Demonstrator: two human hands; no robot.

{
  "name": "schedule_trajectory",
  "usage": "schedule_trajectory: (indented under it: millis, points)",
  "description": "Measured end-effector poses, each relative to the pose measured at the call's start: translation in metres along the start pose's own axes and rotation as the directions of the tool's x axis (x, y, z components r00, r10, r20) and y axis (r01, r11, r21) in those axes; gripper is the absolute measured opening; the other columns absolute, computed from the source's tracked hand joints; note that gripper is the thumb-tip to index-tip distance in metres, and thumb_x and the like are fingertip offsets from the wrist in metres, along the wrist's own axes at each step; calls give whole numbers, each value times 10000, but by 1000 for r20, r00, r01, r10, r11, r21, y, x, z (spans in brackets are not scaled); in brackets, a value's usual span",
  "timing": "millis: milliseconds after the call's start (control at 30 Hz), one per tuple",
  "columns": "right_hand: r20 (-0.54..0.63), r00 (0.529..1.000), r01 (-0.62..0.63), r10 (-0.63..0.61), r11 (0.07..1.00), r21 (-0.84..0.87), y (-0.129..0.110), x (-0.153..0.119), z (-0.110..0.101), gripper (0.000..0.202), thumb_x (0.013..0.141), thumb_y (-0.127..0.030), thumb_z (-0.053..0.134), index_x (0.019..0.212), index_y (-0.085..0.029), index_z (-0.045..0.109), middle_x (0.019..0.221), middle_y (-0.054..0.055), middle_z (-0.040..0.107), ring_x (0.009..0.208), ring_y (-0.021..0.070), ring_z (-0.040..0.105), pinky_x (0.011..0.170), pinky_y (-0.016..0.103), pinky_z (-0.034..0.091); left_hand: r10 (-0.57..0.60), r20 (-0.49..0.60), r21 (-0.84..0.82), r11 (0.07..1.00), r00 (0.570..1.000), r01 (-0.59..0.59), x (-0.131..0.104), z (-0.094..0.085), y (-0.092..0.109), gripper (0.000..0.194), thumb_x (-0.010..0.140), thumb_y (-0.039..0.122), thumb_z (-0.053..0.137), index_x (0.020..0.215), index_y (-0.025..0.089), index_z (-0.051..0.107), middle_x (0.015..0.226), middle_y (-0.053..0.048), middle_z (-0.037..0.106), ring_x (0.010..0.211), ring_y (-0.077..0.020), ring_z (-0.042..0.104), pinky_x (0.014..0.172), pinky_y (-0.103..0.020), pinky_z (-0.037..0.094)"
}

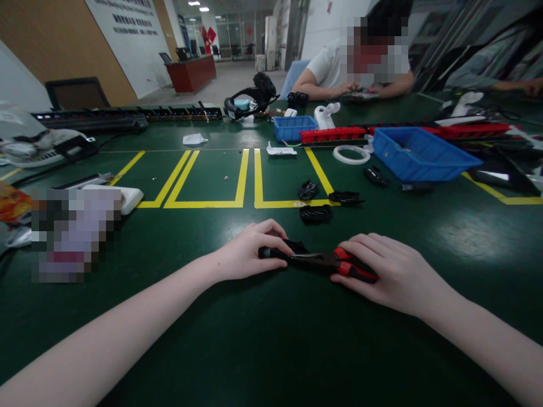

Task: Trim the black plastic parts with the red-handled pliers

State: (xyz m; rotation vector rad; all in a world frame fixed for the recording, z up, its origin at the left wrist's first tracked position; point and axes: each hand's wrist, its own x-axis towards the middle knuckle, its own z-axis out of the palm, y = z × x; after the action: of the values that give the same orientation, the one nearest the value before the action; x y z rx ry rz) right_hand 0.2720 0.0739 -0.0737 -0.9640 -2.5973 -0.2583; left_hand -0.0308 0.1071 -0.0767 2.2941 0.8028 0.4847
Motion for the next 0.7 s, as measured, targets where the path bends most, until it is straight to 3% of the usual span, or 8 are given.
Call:
schedule_trajectory:
  millis: [167, 333, 567, 700]
  points:
    - [2, 1000, -16, 16, 1000, 20, -1, 0, 3, 402, 908, -525, 570, 1051, -154, 627, 919, 106, 692, 747, 204, 663, 612, 320, 554, 27, 3, 10, 1000, 1000, -27, 0, 0, -1, 178, 905, 245, 681, 1080, 230, 712, 1208, -64, 559, 1157, -237, 544, 982, -444, 454]
    - [-47, 999, 12, -12, 1000, 10, 2, -1, 7, 370, 909, -501, 569, 1045, -162, 630, 941, 119, 694, 751, 226, 677, 616, 350, 572, 44, 6, 27, 999, 999, -44, 1, -2, -2, 169, 901, 256, 696, 1066, 220, 713, 1194, -63, 559, 1140, -231, 552, 968, -419, 450]
    - [0, 1000, -12, 12, 1000, 21, 9, -2, 7, 268, 914, -415, 570, 1057, -193, 617, 1042, 132, 689, 798, 249, 690, 638, 380, 593, 62, -3, 60, 996, 998, -62, 1, -3, -2, 183, 904, 267, 695, 1079, 217, 714, 1199, -56, 562, 1133, -221, 550, 958, -397, 438]
    - [-2, 1000, 3, -3, 1000, -2, 9, -3, 7, 307, 908, -451, 573, 1072, -194, 605, 1033, 128, 687, 792, 254, 688, 620, 384, 595, 66, -7, 61, 996, 998, -66, 1, -3, -2, 180, 906, 263, 693, 1078, 216, 716, 1191, -56, 566, 1133, -220, 550, 962, -394, 435]
